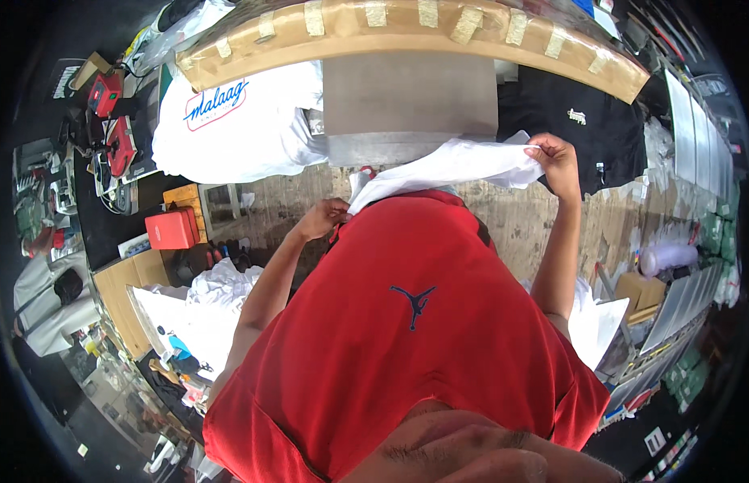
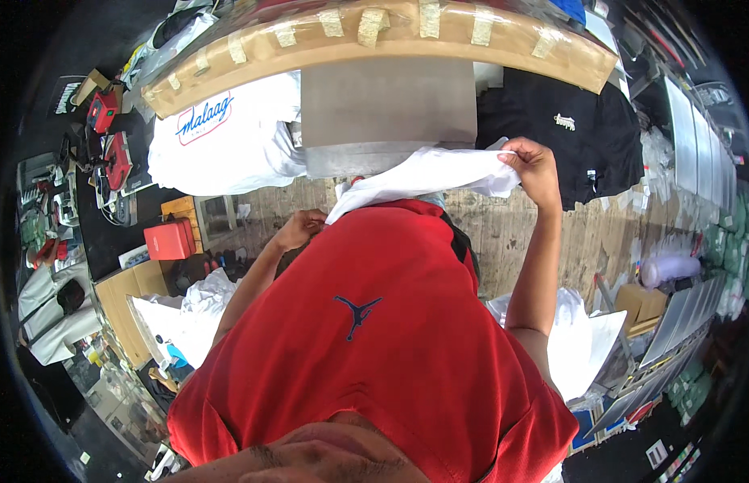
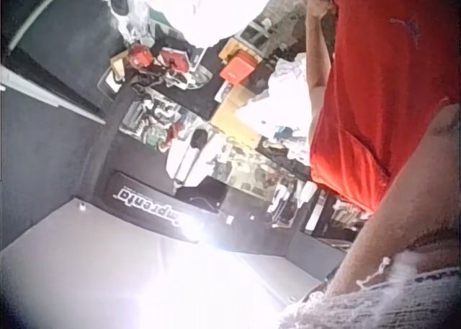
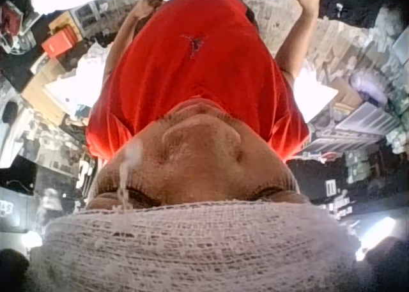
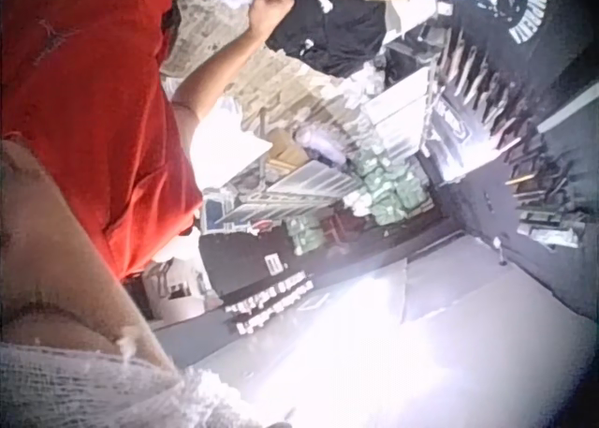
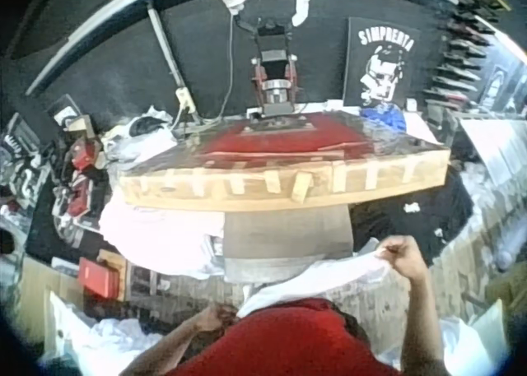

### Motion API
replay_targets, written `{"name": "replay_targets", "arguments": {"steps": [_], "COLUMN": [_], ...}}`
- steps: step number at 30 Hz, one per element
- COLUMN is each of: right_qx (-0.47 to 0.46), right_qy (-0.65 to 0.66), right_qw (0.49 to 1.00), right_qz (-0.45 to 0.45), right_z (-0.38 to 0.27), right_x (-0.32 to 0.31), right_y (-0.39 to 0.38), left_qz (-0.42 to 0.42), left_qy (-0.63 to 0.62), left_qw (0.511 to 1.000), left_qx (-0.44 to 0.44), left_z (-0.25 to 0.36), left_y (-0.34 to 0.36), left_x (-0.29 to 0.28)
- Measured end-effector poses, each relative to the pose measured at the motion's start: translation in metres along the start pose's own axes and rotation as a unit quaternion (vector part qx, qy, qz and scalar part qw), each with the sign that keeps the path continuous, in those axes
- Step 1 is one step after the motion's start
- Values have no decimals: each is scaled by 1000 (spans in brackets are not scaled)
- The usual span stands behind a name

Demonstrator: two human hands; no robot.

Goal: The person places white t-shirts onto a printing station, aligns them, lowers a screen printing frame onto the fabric, and потім applies ink by hand before lifting the frame and moving the shirts to a stack.

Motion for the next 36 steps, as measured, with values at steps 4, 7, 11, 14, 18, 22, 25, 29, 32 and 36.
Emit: {"name": "replay_targets", "arguments": {"steps": [4, 7, 11, 14, 18, 22, 25, 29, 32, 36], "right_qx": [0, -16, -112, -154, -110, -68, -43, -19, -32, -105], "right_qy": [-74, -95, -84, -38, -300, -304, -314, -336, -354, -384], "right_qw": [997, 995, 987, 981, 940, 942, 943, 941, 935, 917], "right_qz": [-20, 31, 78, 110, 116, 124, 105, 36, 4, 23], "right_z": [-4, -17, -21, -8, 55, 74, 65, 57, 49, 33], "right_x": [-7, -23, -30, -20, -15, -8, 1, 1, 0, 9], "right_y": [4, 4, 27, 59, 119, 127, 120, 121, 121, 119], "left_qz": [59, 141, 295, 420, 384, 397, 315, 285, 291, 354], "left_qy": [47, 137, 235, 88, 241, 138, 106, 7, 86, 112], "left_qw": [997, 979, 921, 876, 873, 899, 942, 958, 953, 928], "left_qx": [-23, -62, 97, 220, 178, 126, 43, -15, 20, 45], "left_z": [6, 84, 152, 146, 93, 56, 35, 26, 36, 29], "left_y": [-4, -21, -22, 20, 99, 120, 115, 107, 105, 89], "left_x": [-25, -74, -120, -144, -152, -152, -156, -157, -163, -179]}}
Point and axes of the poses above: each hand's wrist, its own y-axis towards the middle knuckle, its own x-axis out of the palm, z = x × y, the point moved 4 cm from there along y, towards the middle knuckle, and after that the axes turned 9 degrees about y, right-handed, at the moved point
